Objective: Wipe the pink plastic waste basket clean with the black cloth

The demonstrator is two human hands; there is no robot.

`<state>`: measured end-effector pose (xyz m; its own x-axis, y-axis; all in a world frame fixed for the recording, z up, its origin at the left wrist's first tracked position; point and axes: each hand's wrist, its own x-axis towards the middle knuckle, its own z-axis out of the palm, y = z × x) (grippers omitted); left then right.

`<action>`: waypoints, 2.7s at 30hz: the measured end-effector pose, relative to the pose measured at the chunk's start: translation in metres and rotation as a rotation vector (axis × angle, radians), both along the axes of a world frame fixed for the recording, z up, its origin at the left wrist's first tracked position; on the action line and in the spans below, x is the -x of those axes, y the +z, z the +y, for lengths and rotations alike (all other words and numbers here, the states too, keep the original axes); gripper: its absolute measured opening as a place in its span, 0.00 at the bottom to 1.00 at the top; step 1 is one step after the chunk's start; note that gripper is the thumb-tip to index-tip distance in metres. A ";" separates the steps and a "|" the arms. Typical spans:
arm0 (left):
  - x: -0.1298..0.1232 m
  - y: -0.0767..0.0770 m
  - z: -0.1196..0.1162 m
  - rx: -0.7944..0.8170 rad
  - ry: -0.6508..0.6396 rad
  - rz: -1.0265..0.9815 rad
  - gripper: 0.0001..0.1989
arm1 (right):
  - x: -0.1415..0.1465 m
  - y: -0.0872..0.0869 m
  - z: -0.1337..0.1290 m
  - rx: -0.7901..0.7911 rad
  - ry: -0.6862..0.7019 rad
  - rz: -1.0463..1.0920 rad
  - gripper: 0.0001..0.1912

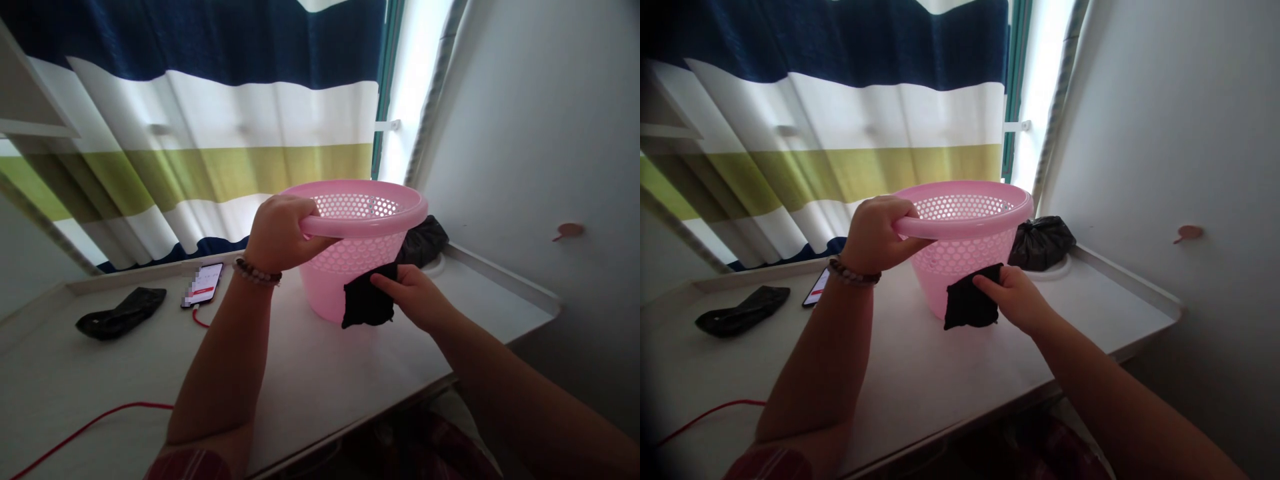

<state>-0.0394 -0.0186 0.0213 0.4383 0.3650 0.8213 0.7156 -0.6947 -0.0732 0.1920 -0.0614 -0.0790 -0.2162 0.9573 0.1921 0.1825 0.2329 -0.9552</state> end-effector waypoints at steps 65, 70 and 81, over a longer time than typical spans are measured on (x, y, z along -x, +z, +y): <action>0.001 0.001 -0.001 0.035 -0.034 -0.014 0.21 | -0.014 -0.038 0.001 0.231 0.048 -0.033 0.16; 0.001 0.000 -0.001 0.038 -0.034 -0.019 0.23 | -0.019 -0.006 0.001 0.069 -0.029 0.070 0.14; 0.002 -0.001 -0.002 0.057 -0.008 -0.020 0.23 | -0.014 -0.073 0.008 0.364 0.007 -0.099 0.17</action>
